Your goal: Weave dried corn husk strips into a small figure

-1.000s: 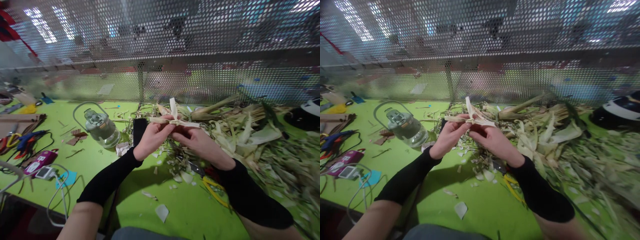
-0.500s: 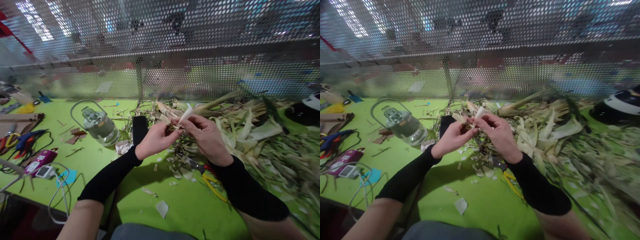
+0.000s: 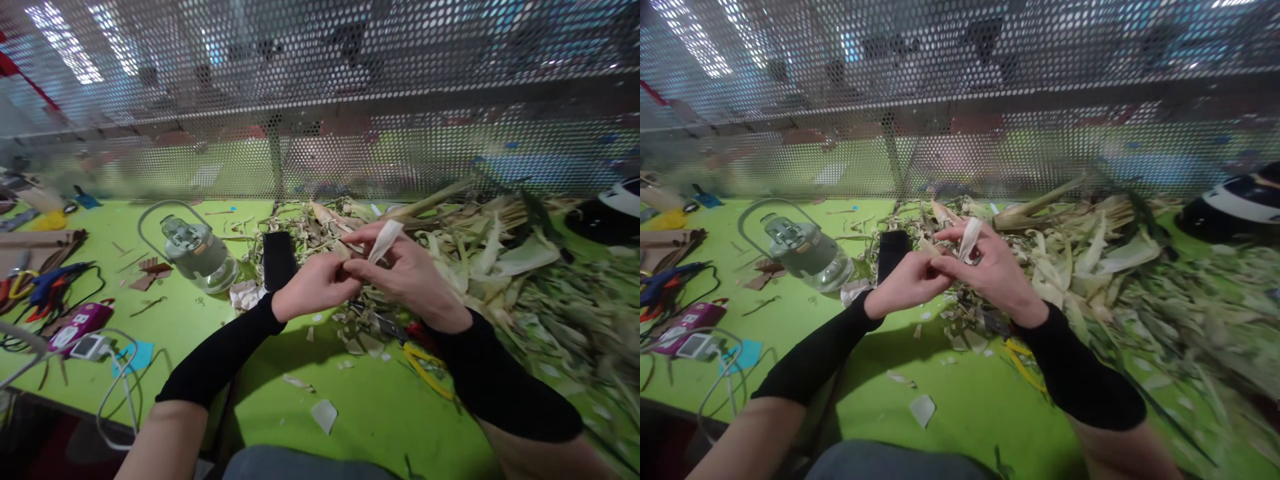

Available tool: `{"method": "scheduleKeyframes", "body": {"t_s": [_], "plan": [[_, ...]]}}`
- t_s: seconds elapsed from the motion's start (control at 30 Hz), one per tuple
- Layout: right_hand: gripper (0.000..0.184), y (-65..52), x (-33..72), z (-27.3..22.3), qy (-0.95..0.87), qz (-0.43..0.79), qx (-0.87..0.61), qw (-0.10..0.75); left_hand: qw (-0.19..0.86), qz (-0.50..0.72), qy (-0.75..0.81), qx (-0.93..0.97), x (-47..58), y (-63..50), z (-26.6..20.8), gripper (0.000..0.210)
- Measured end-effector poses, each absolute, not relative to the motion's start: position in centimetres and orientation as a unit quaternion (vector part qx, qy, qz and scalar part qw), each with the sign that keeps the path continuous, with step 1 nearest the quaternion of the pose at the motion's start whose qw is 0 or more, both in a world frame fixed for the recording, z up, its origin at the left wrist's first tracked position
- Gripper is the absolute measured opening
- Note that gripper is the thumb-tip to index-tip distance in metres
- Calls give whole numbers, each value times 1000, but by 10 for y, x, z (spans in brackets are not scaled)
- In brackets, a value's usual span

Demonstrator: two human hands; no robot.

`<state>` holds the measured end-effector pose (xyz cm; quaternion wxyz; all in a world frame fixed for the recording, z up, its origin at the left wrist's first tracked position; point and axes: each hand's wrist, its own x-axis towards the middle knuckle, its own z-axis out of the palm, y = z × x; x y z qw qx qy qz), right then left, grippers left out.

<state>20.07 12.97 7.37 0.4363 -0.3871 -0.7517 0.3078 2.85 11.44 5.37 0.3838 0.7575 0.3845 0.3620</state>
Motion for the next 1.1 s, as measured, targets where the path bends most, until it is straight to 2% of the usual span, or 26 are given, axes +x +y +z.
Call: {"method": "scheduleKeyframes", "body": {"t_s": [0.1, 0.2, 0.37, 0.47, 0.57, 0.67, 0.77, 0.87, 0.93, 1.1], "plan": [[17, 127, 196, 74, -767, 275, -345, 467, 391, 360, 390, 752, 30, 114, 53, 25], [23, 126, 195, 73, -744, 317, -353, 471, 414, 374, 375, 741, 29, 112, 56, 23], [28, 128, 198, 73, -630, 454, -373, 508, 404, 363, 349, 763, 32, 108, 57, 30], [33, 128, 199, 76, -596, 461, -402, 521, 414, 355, 345, 764, 36, 106, 53, 34], [40, 129, 201, 80, -623, 433, -431, 489, 473, 366, 343, 724, 37, 105, 51, 32], [53, 132, 204, 83, -682, 367, -455, 439, 508, 439, 323, 667, 36, 109, 51, 33], [58, 133, 209, 85, -752, 330, -456, 343, 485, 508, 325, 633, 32, 114, 53, 32], [53, 132, 219, 91, -787, 337, -431, 284, 457, 532, 339, 628, 23, 120, 57, 30], [50, 131, 228, 97, -787, 337, -435, 279, 460, 543, 339, 615, 14, 124, 61, 29], [49, 129, 232, 102, -745, 300, -486, 345, 474, 563, 336, 588, 7, 126, 68, 28]]}}
